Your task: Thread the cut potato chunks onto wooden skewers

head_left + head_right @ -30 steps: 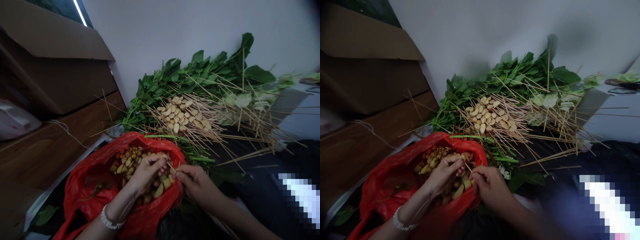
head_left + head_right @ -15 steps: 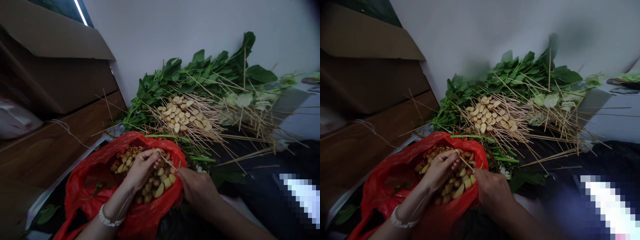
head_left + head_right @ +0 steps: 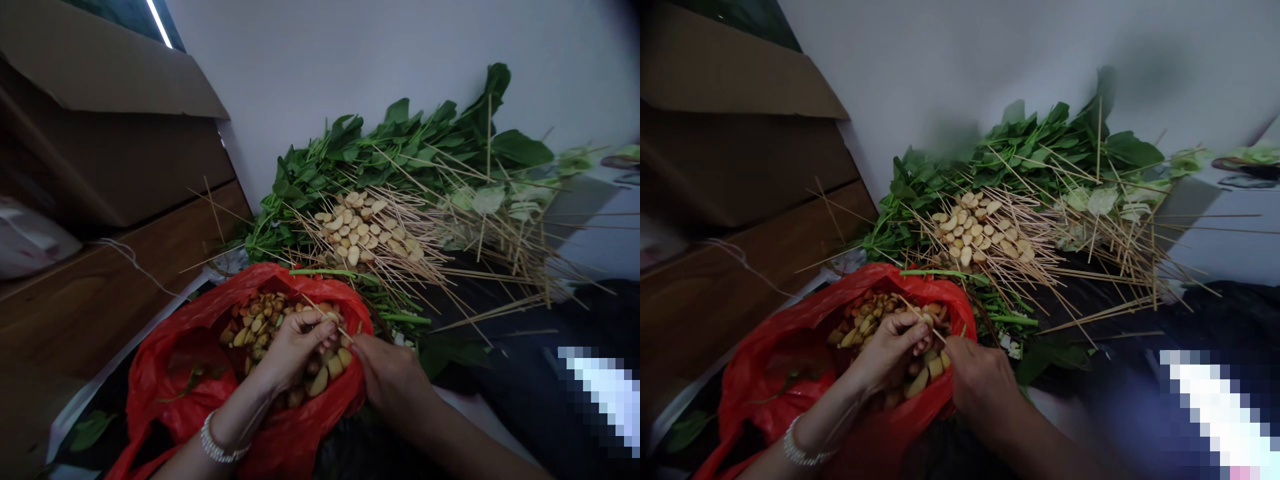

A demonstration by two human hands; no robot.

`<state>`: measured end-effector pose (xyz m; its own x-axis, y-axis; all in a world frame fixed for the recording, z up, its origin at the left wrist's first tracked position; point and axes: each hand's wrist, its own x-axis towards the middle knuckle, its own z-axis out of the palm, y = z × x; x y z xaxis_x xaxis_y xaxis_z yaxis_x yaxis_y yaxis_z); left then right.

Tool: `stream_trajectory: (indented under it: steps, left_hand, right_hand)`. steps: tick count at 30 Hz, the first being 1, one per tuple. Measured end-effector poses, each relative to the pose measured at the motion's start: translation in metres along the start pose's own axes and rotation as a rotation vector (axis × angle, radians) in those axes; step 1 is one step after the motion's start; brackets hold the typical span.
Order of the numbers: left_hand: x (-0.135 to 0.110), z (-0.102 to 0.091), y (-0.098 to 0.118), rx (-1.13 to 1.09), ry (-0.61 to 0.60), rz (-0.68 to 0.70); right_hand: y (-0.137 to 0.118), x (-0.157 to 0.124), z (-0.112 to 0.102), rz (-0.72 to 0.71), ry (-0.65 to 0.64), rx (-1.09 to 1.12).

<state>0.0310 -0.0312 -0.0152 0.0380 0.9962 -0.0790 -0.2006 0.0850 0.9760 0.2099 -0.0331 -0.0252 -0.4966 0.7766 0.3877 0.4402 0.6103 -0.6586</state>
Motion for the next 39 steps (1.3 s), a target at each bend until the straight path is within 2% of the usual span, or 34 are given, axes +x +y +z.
stream_trajectory:
  steps: [3,4,5,8,10,11,15,18,21,23,25,27,31,39]
  left_hand:
    - [-0.001,0.000,0.001,-0.011,-0.035,-0.032]
    - [-0.002,0.001,0.002,-0.011,-0.043,-0.046]
    - [-0.002,0.001,0.002,-0.005,-0.044,-0.057]
    - [-0.003,0.003,0.002,0.027,-0.033,-0.073]
    - [-0.004,0.005,0.001,0.045,-0.038,-0.066]
    - [-0.004,0.005,0.001,0.056,-0.049,-0.062]
    - [-0.006,0.009,-0.001,0.110,-0.126,-0.054]
    - [-0.003,0.005,0.004,0.113,-0.130,-0.030]
    - [0.005,-0.013,0.016,0.176,0.002,0.077]
    - [0.012,-0.031,0.024,0.252,0.204,0.196]
    - [0.017,-0.049,0.029,0.372,0.352,0.257]
    - [0.021,-0.062,0.029,0.549,0.390,0.293]
    - [0.023,-0.068,0.023,0.866,0.301,0.318]
    - [0.022,-0.060,0.013,1.133,0.173,0.277]
  right_hand:
    - [-0.005,0.005,-0.005,0.197,-0.167,0.352]
    - [-0.006,0.005,-0.006,0.219,-0.190,0.405]
    - [-0.006,0.005,-0.006,0.202,-0.178,0.392]
    - [-0.002,0.002,-0.003,0.014,-0.015,0.089]
    - [0.000,0.000,0.000,-0.043,0.038,-0.017]
    - [0.000,0.000,0.000,-0.011,0.022,0.025]
    - [-0.006,0.006,-0.007,0.234,-0.163,0.463]
    - [-0.009,0.010,-0.016,0.230,-0.140,0.533]
    - [-0.005,0.010,-0.022,0.282,-0.065,0.637]
    - [-0.001,0.009,-0.024,0.360,-0.017,0.715]
    - [0.001,0.009,-0.026,0.412,0.005,0.736]
    - [0.002,0.010,-0.027,0.440,-0.005,0.726]
    - [0.001,0.010,-0.028,0.481,-0.031,0.718]
    - [0.004,0.009,-0.023,0.441,-0.027,0.770]
